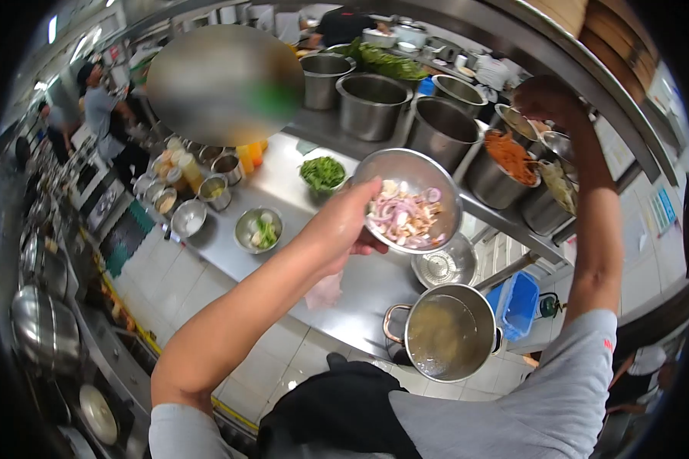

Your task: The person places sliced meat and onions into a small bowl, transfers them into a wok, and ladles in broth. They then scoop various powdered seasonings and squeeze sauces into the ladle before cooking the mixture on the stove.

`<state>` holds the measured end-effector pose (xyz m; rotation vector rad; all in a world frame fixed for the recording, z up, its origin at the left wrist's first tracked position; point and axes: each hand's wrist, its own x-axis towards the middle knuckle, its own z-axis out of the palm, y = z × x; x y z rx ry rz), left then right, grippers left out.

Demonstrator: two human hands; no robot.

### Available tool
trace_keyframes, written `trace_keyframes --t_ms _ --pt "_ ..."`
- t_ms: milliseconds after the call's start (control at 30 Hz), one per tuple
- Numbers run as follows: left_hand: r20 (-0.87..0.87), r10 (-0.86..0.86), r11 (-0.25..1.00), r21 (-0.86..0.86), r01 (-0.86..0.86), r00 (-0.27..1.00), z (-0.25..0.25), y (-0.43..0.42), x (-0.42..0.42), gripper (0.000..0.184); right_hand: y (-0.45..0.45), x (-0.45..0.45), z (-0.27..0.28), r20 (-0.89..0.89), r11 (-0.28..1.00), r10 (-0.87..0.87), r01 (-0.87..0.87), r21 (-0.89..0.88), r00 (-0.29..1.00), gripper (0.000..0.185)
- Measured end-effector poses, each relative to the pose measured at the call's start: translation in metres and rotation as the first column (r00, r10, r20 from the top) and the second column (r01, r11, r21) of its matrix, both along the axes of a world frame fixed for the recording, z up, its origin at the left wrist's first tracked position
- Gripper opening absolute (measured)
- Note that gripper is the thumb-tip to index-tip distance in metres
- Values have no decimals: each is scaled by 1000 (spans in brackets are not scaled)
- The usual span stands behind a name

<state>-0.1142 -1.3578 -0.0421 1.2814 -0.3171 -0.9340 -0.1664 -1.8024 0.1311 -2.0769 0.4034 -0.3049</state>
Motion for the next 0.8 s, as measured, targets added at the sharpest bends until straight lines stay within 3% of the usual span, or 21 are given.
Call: trace_keyframes --t_ms 67,100,133,167,200,233,267,300,333,367,400,433,467,533,567,633,667,733,767,800 --pt "12 -52 998 -41 52 999 -11 5 3 45 27 -7 14 -24 990 114 -116 -74 993 36" --pt "18 -45 997 -58 46 999 -21 8 4 46 72 -20 13 54 989 121 -116 -90 991 36" --pt "16 -8 999 -34 8 1000 -22 14 0 46 104 -27 9 50 987 162 -162 4 986 37" --pt "19 2 1000 -27 -2 1000 -27 24 -4 47 150 -34 0 -14 946 325 -325 25 946 31" --pt "21 -17 999 -30 18 1000 -37 35 -8 47 185 -34 -17 -112 905 418 -424 -31 901 26" --pt "36 16 999 -30 -15 999 -44 51 -16 46 232 -37 -48 -95 926 373 -376 -22 923 17" --pt "61 38 999 -34 -35 997 -49 65 -25 46 261 -34 -79 -210 896 406 -433 -98 889 25" --pt "47 87 996 -15 -86 995 -61 80 -33 47 298 -34 -99 -309 805 548 -590 -57 777 29" --pt "35 131 991 2 -132 991 -80 95 -41 49 332 -39 -123 -375 759 571 -644 -98 730 34" --pt "24 174 985 17 -174 985 -98 109 -47 52 356 -37 -143 -413 568 600 -729 -383 685 35" --pt "10 221 975 22 -221 975 -115 127 -53 59 376 -40 -171 -338 419 624 -666 -617 705 32" --pt "-7 265 964 30 -265 964 -134 148 -60 69 407 -41 -185 -304 392 621 -623 -677 722 23" --pt "-24 305 952 38 -304 952 -152 171 -68 79 428 -35 -203 -359 236 649 -626 -743 671 21" --pt "33 385 920 64 -386 922 -187 219 -86 76 465 -32 -240 -426 117 766 -757 -643 481 25" --pt "4 466 882 76 -465 885 -205 241 -98 73 484 -31 -264 -378 57 854 -787 -614 358 27" --pt "-36 553 831 88 -549 832 -221 282 -122 67 525 -40 -295 -181 9 962 -683 -730 205 30" --pt "-54 578 815 94 -572 815 -225 304 -137 65 548 -40 -297 -292 -107 950 -771 -628 106 31" --pt "-109 606 796 84 -600 788 -247 333 -166 61 590 -41 -306 -354 -216 935 -813 -540 -13 28" --pt "-124 641 768 82 -636 758 -276 356 -183 61 614 -45 -312 -299 -191 954 -820 -539 -26 27" --pt "73 709 697 88 -712 702 -297 368 -201 64 632 -48 -322 -232 -190 970 -833 -520 -77 26"
